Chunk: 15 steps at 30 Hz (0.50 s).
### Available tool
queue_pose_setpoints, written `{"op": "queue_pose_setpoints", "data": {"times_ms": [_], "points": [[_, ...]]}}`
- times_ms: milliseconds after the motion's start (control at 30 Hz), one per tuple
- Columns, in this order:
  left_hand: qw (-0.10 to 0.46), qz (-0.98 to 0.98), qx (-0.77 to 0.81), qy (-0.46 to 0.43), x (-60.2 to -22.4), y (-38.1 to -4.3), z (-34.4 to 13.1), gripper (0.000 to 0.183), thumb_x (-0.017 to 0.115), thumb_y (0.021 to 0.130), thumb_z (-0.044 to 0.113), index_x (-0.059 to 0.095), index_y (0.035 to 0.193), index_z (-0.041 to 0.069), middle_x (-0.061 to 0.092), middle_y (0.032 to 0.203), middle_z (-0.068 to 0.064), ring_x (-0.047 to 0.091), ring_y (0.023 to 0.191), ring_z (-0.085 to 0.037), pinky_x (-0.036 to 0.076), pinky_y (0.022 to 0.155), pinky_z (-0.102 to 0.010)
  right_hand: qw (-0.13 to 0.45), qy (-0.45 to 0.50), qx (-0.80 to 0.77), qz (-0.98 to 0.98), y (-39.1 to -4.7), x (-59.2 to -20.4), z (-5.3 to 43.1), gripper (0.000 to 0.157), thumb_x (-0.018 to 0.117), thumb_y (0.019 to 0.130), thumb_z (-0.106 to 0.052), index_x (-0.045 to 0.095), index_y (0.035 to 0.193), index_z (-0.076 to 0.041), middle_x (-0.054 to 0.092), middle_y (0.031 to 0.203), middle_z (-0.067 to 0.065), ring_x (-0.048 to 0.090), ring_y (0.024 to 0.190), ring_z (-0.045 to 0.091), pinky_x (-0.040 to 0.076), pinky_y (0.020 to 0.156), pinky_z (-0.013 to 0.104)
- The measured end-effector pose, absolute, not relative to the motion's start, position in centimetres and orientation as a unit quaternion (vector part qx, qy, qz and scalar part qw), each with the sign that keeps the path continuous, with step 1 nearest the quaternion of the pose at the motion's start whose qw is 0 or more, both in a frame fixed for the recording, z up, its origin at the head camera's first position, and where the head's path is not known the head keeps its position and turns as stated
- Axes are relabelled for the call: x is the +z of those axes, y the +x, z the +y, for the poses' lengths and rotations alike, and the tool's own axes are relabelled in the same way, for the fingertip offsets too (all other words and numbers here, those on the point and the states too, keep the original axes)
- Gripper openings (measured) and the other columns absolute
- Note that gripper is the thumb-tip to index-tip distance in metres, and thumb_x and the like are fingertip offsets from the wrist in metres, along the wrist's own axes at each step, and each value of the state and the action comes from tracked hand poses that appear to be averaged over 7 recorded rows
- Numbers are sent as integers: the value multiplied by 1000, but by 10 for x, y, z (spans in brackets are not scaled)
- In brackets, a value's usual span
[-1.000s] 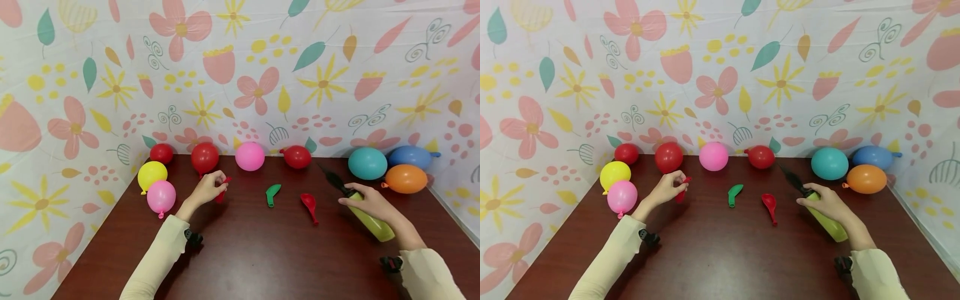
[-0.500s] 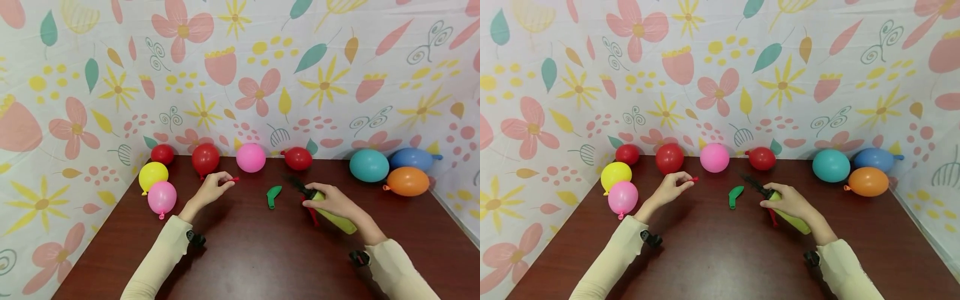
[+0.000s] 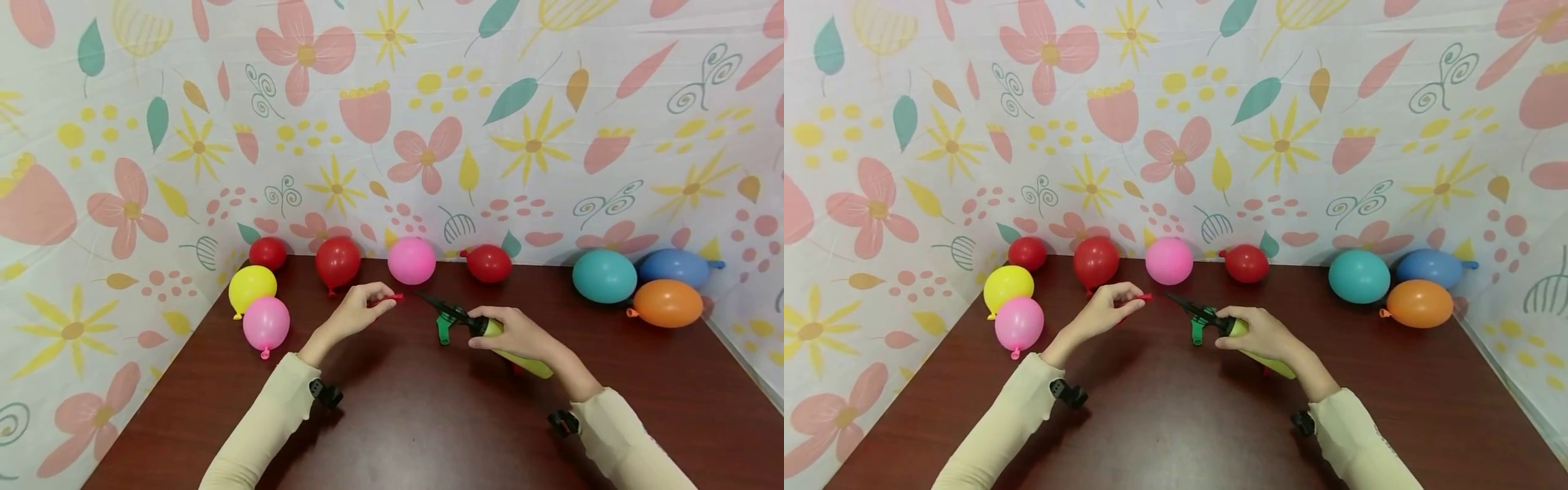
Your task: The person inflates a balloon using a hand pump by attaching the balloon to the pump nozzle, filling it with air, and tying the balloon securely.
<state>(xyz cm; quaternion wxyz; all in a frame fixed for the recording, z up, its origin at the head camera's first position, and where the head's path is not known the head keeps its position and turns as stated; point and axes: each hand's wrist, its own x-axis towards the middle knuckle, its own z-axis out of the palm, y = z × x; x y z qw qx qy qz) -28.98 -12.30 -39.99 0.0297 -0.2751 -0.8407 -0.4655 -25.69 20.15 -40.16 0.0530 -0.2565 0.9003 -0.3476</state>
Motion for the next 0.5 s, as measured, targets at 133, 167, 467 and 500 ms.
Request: {"op": "queue_pose_setpoints", "data": {"times_ms": [133,167,467,500], "points": [[28,-838,-466,-283,-400,-288,-121,11,68,91,9,68,101,4,61,75,-9,51,67,-26,42,57,-24,67,-264,-352,895,-258,-405,197,47,76,84,-31,62,122,-9,66,110,8,54,96,19,50,79,26],[30,-837,-465,-285,-400,-287,-121,11,68,91,9,68,101,4,60,75,-9,51,67,-27,42,57,-25,69,-265,-353,895,-258,-407,196,47,76,84,-31,62,122,-8,66,112,8,54,97,20,50,79,26],[38,-844,-440,-303,-394,-287,-123,13,68,91,12,67,102,6,60,75,-7,50,64,-15,43,58,-23,80,-272,-353,892,-263,-409,188,49,76,83,-31,62,123,-8,66,114,8,55,100,20,51,84,27],[37,-845,-439,-303,-393,-287,-123,12,68,91,12,67,102,6,60,75,-8,50,64,-15,43,58,-23,80,-274,-353,891,-264,-408,187,49,77,83,-31,62,123,-8,66,113,8,55,99,20,51,83,27]]}}
